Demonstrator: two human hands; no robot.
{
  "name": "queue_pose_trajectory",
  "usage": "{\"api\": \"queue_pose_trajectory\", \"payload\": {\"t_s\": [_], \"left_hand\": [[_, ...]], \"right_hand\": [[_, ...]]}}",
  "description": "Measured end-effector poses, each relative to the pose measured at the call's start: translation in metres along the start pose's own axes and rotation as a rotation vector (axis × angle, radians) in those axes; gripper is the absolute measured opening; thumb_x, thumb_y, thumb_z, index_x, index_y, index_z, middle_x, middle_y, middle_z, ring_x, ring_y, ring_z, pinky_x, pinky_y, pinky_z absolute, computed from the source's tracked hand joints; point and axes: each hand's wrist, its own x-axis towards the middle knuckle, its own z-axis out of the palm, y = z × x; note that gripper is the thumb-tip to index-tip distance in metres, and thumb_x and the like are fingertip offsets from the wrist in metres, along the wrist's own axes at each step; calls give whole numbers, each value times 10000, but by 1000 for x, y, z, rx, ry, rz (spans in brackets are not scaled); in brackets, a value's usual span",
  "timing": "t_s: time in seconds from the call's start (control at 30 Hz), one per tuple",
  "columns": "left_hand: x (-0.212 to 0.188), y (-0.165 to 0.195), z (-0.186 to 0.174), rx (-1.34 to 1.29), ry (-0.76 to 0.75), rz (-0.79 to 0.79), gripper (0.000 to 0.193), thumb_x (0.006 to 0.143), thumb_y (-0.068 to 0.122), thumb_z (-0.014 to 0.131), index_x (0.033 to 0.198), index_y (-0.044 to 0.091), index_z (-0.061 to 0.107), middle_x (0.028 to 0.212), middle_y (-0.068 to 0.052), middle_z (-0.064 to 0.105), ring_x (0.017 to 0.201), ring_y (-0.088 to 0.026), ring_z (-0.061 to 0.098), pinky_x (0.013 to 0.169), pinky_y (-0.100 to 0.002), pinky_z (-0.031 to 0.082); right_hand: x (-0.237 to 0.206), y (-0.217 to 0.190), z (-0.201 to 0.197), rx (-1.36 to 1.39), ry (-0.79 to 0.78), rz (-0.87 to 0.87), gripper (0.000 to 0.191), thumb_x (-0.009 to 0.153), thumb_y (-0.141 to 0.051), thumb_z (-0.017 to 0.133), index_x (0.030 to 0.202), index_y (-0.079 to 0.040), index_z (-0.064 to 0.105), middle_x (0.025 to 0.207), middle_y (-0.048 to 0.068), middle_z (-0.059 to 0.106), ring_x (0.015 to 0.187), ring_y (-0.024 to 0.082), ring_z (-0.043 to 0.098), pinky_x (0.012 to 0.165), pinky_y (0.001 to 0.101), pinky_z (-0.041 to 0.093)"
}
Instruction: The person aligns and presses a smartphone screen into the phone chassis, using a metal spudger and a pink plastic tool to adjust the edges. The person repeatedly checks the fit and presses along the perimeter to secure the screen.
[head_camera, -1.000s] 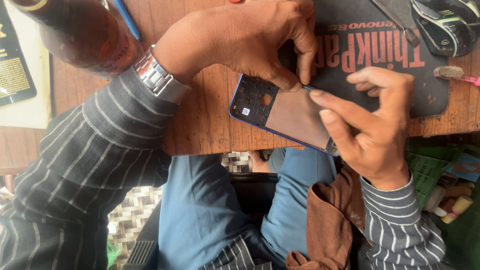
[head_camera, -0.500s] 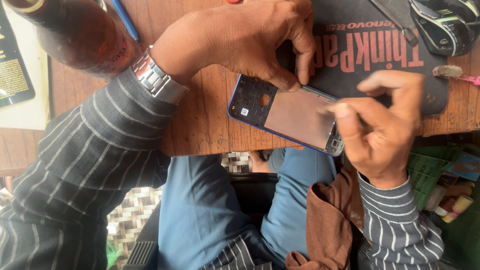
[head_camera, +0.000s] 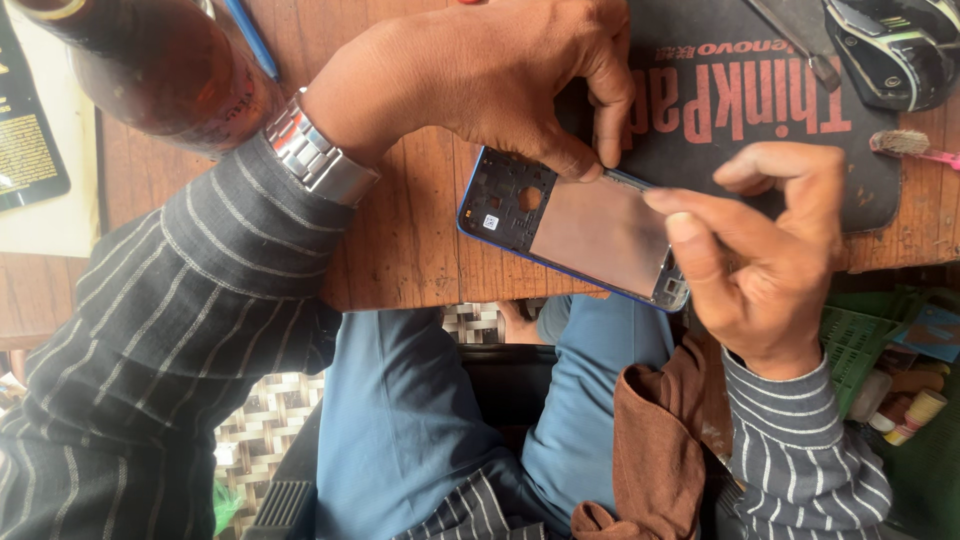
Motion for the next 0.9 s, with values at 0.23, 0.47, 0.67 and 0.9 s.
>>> {"api": "queue_pose_trajectory", "payload": {"t_s": [0.23,0.47,0.67,0.9], "left_hand": [[2,-2,1,75,18,25,203,794,224,882,970,144,820,1026,-47,705,971,-202,647,799,-321,535],[3,-5,1,98,-81,48,330,761,266,908,1057,157,809,1131,-57,673,1072,-241,595,874,-355,503],[1,-1,1,81,-77,-6,382,704,227,911,1062,149,806,1153,-71,651,1090,-241,600,896,-346,510],[1,7,-1,43,-48,-26,394,698,176,916,1064,133,778,1126,-63,633,1043,-221,643,865,-327,550]], "right_hand": [[2,0,-3,65,1,150,163,991,-287,723,1003,-143,800,1149,64,445,855,169,468,705,291,405],[15,-15,-1,-226,-111,-150,316,973,-339,694,1207,-167,819,1146,86,472,1044,260,434,944,389,417],[16,-19,2,-235,-112,-111,285,993,-373,660,1158,-192,807,1133,81,477,1054,268,440,955,386,401],[15,-18,1,-305,-92,-172,331,960,-397,663,1114,-158,833,1105,85,462,1030,262,449,923,397,434]]}}
